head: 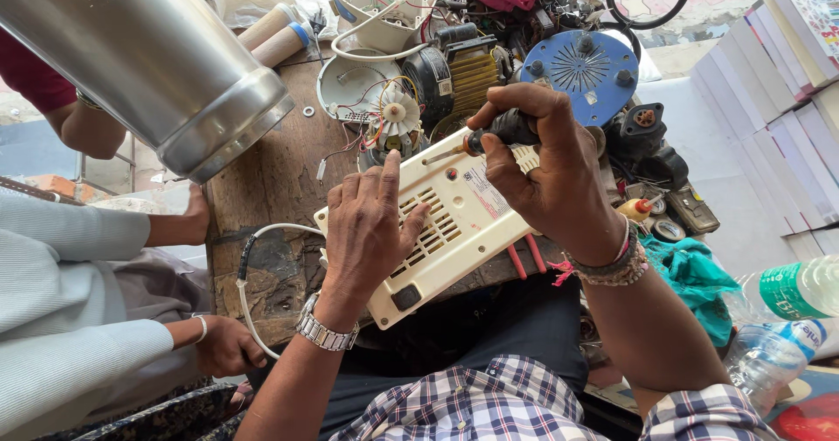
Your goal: The person disassembles a small white appliance base using a screwdriver, removes screws, and opens the casing. They then handle a small white plastic component and place it into a circular housing, continuing to manipulate internal parts.
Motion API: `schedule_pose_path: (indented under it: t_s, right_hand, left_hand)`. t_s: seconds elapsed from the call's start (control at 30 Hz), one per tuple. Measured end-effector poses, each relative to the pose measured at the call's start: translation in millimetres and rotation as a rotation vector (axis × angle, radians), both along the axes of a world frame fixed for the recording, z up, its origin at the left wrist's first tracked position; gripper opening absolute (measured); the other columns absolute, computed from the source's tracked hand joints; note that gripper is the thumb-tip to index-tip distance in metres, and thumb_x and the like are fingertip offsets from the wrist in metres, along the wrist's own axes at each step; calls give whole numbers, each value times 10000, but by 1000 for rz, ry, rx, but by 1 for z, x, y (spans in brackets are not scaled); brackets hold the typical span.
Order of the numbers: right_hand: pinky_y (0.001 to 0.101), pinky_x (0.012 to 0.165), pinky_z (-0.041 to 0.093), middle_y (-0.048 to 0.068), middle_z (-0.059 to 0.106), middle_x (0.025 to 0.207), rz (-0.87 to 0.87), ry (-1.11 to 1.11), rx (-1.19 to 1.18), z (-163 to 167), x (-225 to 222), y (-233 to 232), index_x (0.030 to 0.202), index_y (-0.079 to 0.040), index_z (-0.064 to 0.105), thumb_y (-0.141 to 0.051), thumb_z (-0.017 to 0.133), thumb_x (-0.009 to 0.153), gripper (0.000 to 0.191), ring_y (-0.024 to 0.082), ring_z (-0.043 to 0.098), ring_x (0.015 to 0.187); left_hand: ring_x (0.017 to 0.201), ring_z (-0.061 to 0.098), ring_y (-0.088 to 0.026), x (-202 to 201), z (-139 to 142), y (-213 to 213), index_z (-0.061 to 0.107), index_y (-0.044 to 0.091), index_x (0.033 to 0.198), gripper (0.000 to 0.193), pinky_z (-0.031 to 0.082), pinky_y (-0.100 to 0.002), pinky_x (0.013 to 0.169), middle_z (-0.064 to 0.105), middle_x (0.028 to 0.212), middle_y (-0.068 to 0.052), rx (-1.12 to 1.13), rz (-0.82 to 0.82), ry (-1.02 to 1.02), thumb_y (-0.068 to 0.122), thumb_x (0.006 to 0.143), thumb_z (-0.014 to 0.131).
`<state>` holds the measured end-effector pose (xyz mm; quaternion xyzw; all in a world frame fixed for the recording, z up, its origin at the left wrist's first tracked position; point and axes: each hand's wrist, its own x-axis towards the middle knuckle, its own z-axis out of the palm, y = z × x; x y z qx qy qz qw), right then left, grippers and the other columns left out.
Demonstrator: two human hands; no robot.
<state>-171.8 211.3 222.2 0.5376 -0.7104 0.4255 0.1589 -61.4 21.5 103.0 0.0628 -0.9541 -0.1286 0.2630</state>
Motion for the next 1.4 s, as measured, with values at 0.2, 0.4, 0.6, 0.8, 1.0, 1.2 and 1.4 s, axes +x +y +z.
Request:
schedule_pose_path:
  t_s: [0.2, 0.4, 0.6, 0.8, 1.0, 1.2, 1.4]
  right_hand:
    - [256, 791, 586, 61, 679, 1045, 77, 11, -3, -2, -17, -15, 1400, -63, 433, 5, 645, 1079, 391, 110, 691, 867]
    - [247, 748, 620, 53, 686, 1002, 153, -21, 24, 2, -56, -38, 1370, -84, 423, -11, 646, 1145, 325, 115, 728, 870]
    - [300, 800, 609, 60, 671, 1001, 219, 9, 112, 23, -69, -40, 1374, -70, 455, -60, 675, 1128, 330, 125, 716, 887]
    - [271, 817, 542, 47, 639, 960, 348, -318, -190, -4, -39, -70, 1255, -44, 570, -158, 619, 1134, 174, 104, 621, 871]
    - [235, 532, 423, 38, 565, 700, 643, -826, -415, -20, -62, -95, 1061, 14, 617, -209, 649, 1060, 225, 72, 511, 564]
    - [216, 527, 435, 33, 590, 690, 970, -978, -79, 8, -91, -107, 917, 9, 610, -215, 672, 1064, 274, 47, 522, 568]
    - [203, 620, 498, -34, 628, 872, 226, -603, -567, -23, -50, -133, 1213, -57, 593, -234, 662, 1084, 230, 27, 576, 748]
  left_hand:
    - [1078, 596, -325, -1, 0, 0, 487, -30, 1446, 796, 433, -475, 946, 648, 1172, -192, -9, 2, 2, 433, 865, 770]
    - [1085, 604, -334, 0, 0, 0, 638, -9, 1265, 592, 455, -478, 925, 658, 1164, -196, -27, 0, 19, 426, 882, 759]
    - [1064, 606, -345, -1, 2, 0, 680, -7, 1192, 528, 455, -482, 897, 665, 1144, -205, -39, -7, 39, 411, 880, 760]
    - [1049, 611, -337, -2, 6, -1, 689, 2, 1191, 531, 458, -477, 895, 674, 1140, -185, -9, -9, 20, 407, 858, 772]
    - [1045, 623, -330, -10, 1, -7, 700, 11, 1157, 529, 465, -467, 886, 687, 1131, -193, -12, -7, 7, 418, 835, 802]
    - [1041, 626, -316, -15, 4, -8, 709, 21, 1150, 535, 472, -452, 878, 693, 1122, -190, -12, 1, -17, 436, 827, 811]
    - [1024, 617, -309, -15, 10, -8, 708, 18, 1165, 558, 470, -456, 868, 683, 1092, -176, 9, 18, -50, 446, 819, 801]
